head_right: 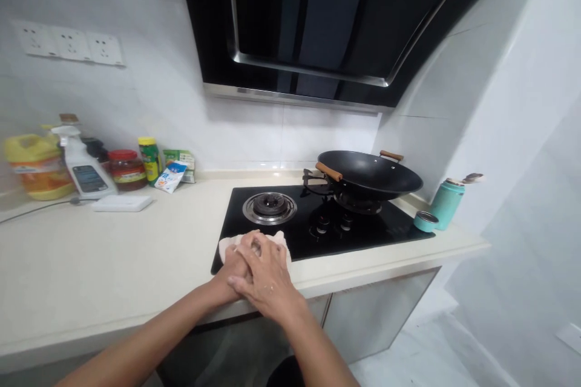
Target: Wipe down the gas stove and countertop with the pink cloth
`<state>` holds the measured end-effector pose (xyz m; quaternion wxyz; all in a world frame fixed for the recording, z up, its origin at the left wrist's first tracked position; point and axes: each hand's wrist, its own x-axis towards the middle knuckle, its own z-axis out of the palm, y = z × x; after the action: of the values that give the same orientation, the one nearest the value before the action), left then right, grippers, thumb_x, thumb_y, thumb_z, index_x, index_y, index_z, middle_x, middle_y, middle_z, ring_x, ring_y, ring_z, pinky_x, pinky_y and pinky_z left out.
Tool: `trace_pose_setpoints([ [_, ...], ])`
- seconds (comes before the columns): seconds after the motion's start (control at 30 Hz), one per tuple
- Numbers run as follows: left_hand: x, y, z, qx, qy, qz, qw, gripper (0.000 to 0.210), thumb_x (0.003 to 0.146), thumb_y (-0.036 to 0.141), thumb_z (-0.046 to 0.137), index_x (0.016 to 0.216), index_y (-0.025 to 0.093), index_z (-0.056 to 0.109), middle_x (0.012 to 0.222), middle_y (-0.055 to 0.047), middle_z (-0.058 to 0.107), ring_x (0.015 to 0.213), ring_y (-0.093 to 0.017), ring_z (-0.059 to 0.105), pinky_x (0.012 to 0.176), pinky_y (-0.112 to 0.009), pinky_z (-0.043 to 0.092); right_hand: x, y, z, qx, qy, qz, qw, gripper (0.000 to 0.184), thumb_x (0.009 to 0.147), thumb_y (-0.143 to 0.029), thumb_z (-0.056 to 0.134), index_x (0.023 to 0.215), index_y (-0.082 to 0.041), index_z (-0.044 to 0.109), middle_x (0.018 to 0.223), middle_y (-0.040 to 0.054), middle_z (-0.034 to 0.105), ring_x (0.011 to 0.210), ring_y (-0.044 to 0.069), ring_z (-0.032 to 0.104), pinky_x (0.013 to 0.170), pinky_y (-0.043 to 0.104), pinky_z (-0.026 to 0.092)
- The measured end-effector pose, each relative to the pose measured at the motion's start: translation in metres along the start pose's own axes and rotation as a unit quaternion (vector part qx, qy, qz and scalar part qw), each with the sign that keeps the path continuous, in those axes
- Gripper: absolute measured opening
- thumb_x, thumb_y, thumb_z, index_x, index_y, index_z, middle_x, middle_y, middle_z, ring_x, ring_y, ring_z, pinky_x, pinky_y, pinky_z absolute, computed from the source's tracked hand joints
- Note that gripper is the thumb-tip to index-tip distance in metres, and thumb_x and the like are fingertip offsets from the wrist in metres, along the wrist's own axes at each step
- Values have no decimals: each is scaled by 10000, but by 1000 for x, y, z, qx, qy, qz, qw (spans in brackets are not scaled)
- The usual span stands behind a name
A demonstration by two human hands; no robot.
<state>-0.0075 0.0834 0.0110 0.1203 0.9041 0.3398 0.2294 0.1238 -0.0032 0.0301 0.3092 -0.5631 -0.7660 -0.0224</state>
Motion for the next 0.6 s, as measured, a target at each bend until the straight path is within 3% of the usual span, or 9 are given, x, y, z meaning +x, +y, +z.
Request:
trace_pose_setpoints([
  [0.07, 1, -8, -5, -23, 6, 8, 1000, 725, 878, 498, 607, 1518, 236, 389, 1570, -140, 436, 1426, -349, 419, 1169, -509, 366, 10, 3, -3, -12, -64, 6, 998, 712, 941, -593, 619, 1569, -387, 353, 1636, 95, 325, 1402, 314, 412, 1132, 559, 344],
  [0.17, -1, -25, -28, -59, -21, 15, 998, 944, 718, 521, 773, 1512, 176, 397, 1580, -197, 399, 1435, -365, 417, 1168, -486, 403, 19, 16, -10, -18, -136, 2, 990, 888, 906, -674, 622, 1629, -382, 197, 1551, 122, 453, 1326, 333, 468, 1073, 576, 378],
  [0.27, 0, -41, -59, -115, -111, 20, 987, 725, 746, 548, 752, 1387, 261, 574, 1444, -109, 562, 1327, -307, 541, 1106, -433, 471, 30, 28, -13, -51, -177, -17, 983, 1000, 804, -723, 710, 1621, -416, 221, 1403, 113, 562, 1239, 362, 503, 1019, 585, 408],
  [0.33, 6, -50, -76, -153, -140, 10, 978, 546, 816, 555, 673, 1294, 290, 657, 1348, -63, 646, 1251, -268, 607, 1066, -394, 497, 42, 34, -10, -70, -181, -10, 981, 939, 776, -731, 726, 1578, -428, 343, 1343, 104, 572, 1200, 360, 510, 993, 562, 424],
  [0.47, 31, -68, -85, -192, -23, -85, 977, 600, 780, 585, 620, 1247, 214, 677, 1312, -93, 705, 1192, -280, 664, 1041, -399, 518, 69, 47, 0, -85, -139, 65, 985, 605, 890, -706, 579, 1343, -309, 633, 1417, 118, 518, 1246, 352, 469, 1010, 554, 381],
  [0.53, 44, -76, -80, -186, 17, -105, 977, 640, 761, 592, 597, 1246, 180, 669, 1314, -119, 706, 1189, -298, 666, 1058, -430, 508, 75, 55, 1, -102, -114, 92, 984, 505, 956, -597, 528, 1277, -225, 646, 1470, 137, 504, 1276, 343, 455, 1041, 564, 334],
  [0.6, 54, -81, -73, -180, 23, -103, 978, 627, 762, 584, 580, 1225, 171, 675, 1297, -128, 713, 1179, -304, 670, 1069, -448, 500, 70, 63, -4, -109, -112, 99, 983, 430, 985, -495, 506, 1260, -186, 625, 1417, 139, 572, 1243, 318, 487, 1045, 549, 312],
])
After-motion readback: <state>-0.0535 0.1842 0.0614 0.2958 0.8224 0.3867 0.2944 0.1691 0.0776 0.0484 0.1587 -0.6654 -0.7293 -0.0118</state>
